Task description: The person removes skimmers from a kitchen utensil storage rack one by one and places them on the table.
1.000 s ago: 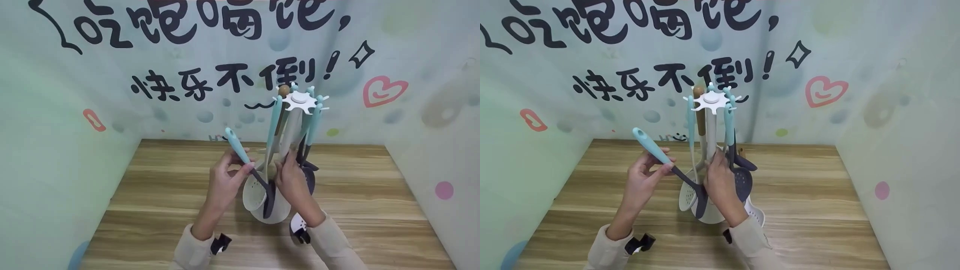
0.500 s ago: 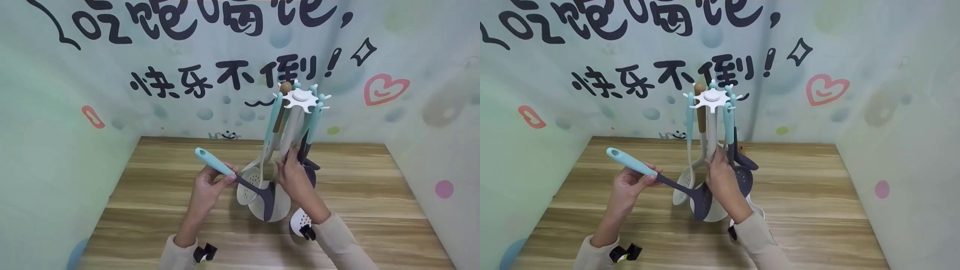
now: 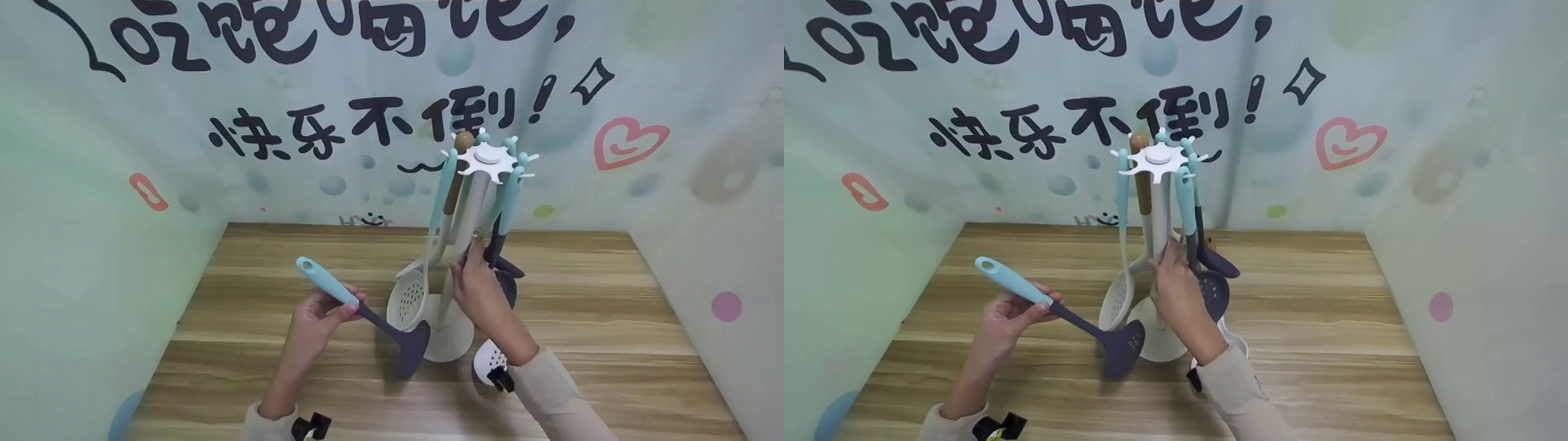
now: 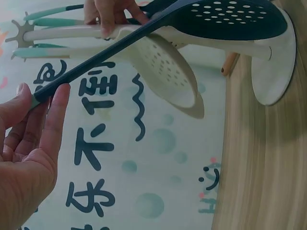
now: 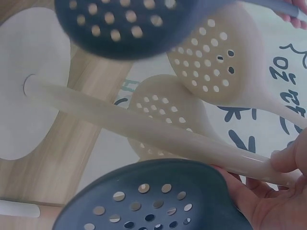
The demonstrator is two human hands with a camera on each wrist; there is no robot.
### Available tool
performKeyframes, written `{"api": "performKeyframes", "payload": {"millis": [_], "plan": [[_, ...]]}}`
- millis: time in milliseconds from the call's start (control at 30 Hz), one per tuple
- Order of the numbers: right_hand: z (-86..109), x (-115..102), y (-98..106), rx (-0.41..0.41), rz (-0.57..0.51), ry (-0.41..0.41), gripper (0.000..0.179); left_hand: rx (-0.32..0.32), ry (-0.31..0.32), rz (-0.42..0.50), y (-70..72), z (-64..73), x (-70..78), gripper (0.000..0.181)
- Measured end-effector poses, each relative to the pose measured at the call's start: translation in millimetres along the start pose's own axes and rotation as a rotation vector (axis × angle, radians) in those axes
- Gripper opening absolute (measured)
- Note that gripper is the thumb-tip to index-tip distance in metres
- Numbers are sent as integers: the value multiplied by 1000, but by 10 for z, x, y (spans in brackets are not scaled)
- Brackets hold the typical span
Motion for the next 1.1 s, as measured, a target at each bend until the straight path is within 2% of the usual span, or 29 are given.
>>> {"api": "performKeyframes", "payload": {"millis": [200, 400, 633, 767, 867, 933, 1100], "plan": [[-9, 2, -10, -31, -15, -10, 43, 40, 11, -36, 155, 4, -1, 28], [-14, -12, 3, -7, -11, 18, 43, 109, -14, -108, 259, -33, 10, 28], [-22, -5, -1, -17, -1, -9, 44, 193, -31, -189, 265, -139, -12, 26], [-23, 3, -10, -23, -9, -22, 45, 227, -82, -310, 234, -223, -39, 23], [-18, -1, -12, -5, -6, -5, 45, 235, -123, -374, 209, -294, -85, 21], [-14, -10, -7, 21, 2, 17, 44, 223, -136, -379, 192, -342, -132, 20], [-2, -23, 1, 65, 17, 50, 40, 190, -102, -349, 177, -425, -291, 23]]}}
Point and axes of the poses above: each hand's wrist, its own z-axis away from the middle knuckle, its own y-axis out of the back of the hand, x = y × z, the point moved 6 cm from there along -z, towards the middle knuckle, and after that the axes turned 9 degrees about z, right-handed, at the moved point
